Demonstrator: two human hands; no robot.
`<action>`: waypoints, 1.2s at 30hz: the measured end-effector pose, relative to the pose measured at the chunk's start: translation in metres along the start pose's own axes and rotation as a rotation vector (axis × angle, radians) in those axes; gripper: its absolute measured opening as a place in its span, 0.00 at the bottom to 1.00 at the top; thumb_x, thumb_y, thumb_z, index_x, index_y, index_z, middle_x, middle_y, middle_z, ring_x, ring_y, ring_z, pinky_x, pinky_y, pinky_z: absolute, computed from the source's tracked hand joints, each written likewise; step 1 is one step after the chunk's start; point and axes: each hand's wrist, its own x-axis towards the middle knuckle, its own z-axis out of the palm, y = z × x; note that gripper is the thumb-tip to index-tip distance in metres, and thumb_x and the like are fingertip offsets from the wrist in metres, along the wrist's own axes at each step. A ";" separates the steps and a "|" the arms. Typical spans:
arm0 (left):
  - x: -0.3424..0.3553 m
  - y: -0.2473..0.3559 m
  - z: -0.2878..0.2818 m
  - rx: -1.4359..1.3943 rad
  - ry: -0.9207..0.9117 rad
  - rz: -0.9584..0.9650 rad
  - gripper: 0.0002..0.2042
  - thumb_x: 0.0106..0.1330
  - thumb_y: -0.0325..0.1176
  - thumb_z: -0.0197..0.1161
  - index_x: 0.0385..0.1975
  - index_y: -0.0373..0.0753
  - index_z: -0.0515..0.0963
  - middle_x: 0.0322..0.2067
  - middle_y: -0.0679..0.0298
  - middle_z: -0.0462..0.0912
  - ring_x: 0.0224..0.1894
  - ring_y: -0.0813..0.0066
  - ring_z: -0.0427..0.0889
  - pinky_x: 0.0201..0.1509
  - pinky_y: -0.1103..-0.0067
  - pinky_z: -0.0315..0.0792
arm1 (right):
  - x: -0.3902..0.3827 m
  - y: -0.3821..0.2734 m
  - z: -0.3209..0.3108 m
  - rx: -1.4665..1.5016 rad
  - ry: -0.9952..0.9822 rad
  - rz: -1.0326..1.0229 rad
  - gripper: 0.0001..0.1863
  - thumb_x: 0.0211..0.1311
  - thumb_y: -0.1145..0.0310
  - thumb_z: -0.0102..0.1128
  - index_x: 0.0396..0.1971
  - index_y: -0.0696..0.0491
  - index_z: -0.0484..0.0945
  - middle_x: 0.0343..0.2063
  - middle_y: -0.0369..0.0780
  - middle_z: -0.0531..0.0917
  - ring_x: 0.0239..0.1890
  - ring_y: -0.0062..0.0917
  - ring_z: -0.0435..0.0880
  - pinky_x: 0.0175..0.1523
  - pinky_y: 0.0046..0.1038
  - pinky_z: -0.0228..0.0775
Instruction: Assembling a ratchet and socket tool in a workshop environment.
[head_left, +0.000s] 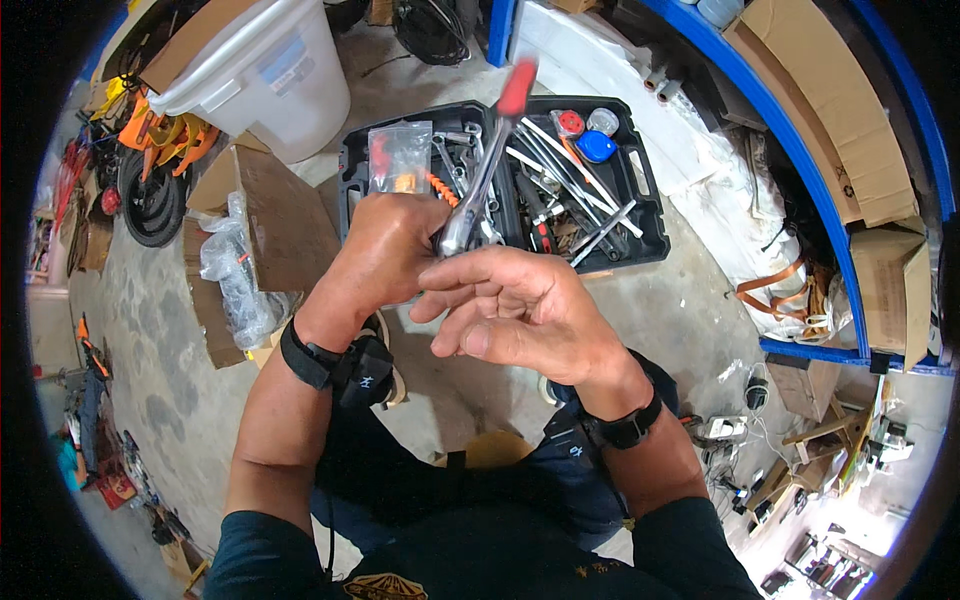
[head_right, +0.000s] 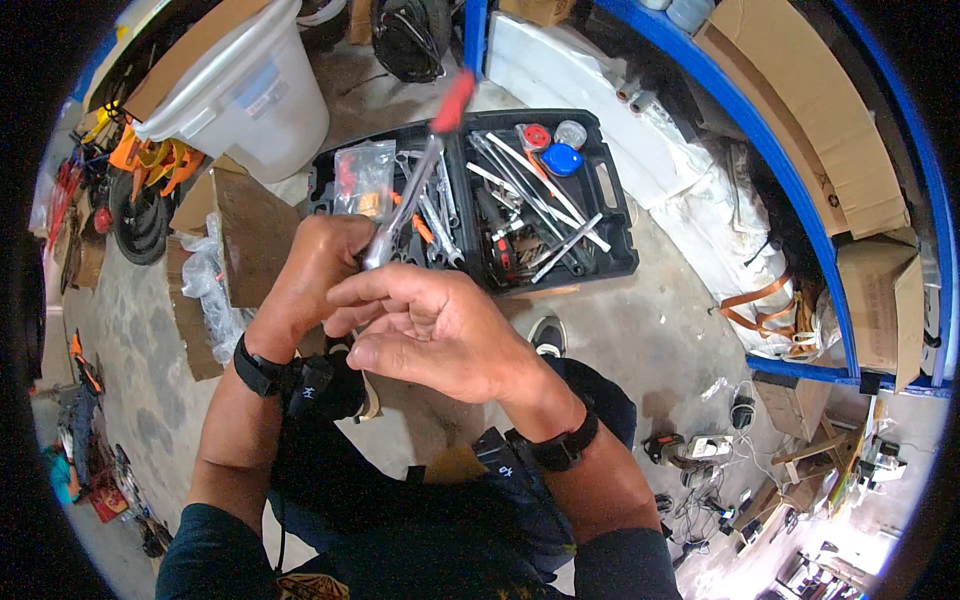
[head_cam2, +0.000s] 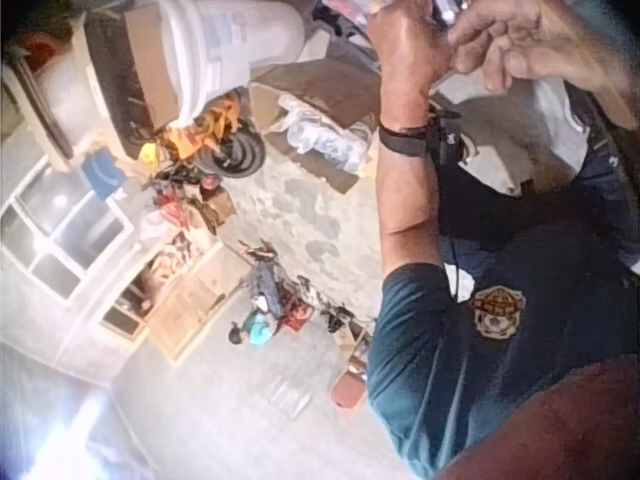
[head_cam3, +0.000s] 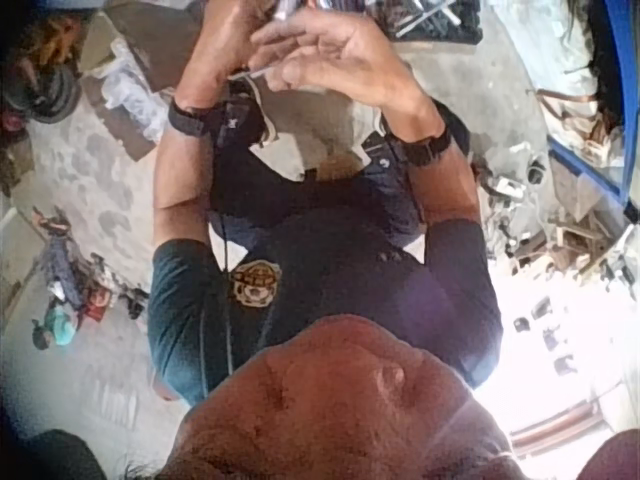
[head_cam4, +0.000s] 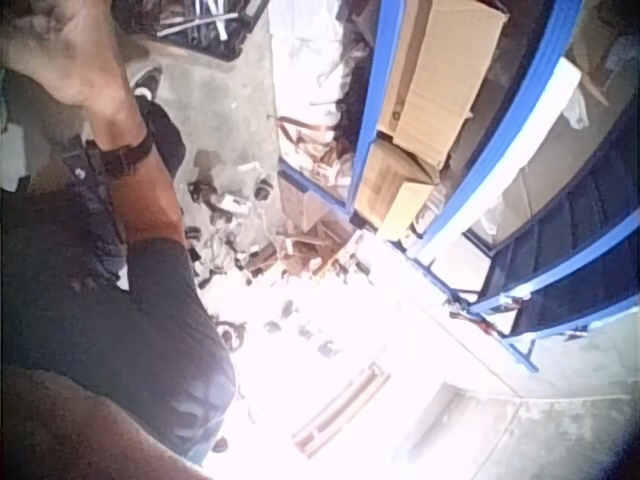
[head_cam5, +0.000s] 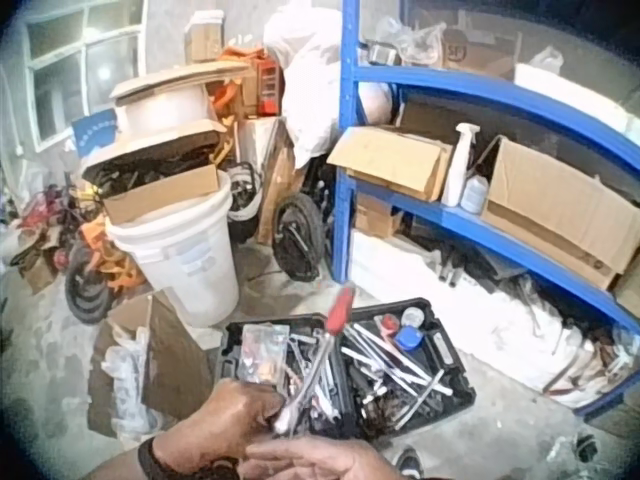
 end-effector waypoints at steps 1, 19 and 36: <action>0.001 0.000 -0.002 0.007 0.065 -0.006 0.10 0.39 0.28 0.65 0.18 0.32 0.71 0.18 0.49 0.70 0.23 0.46 0.73 0.25 0.69 0.66 | 0.000 0.000 0.000 -0.008 0.013 0.007 0.24 0.59 0.76 0.65 0.55 0.62 0.72 0.45 0.45 0.81 0.51 0.25 0.80 0.54 0.26 0.76; -0.008 -0.029 -0.049 -0.476 0.529 -0.242 0.02 0.62 0.27 0.63 0.28 0.38 0.78 0.25 0.66 0.84 0.30 0.79 0.83 0.35 0.80 0.77 | 0.009 0.026 -0.011 -0.870 0.275 0.127 0.28 0.56 0.52 0.67 0.45 0.60 0.73 0.31 0.49 0.84 0.36 0.41 0.85 0.43 0.40 0.75; -0.003 -0.030 0.019 0.064 0.035 -0.143 0.04 0.48 0.27 0.65 0.22 0.35 0.78 0.17 0.52 0.74 0.18 0.64 0.72 0.25 0.71 0.68 | 0.008 0.025 0.016 -0.158 -0.219 0.162 0.21 0.55 0.65 0.70 0.45 0.62 0.77 0.33 0.38 0.83 0.35 0.15 0.81 0.42 0.21 0.75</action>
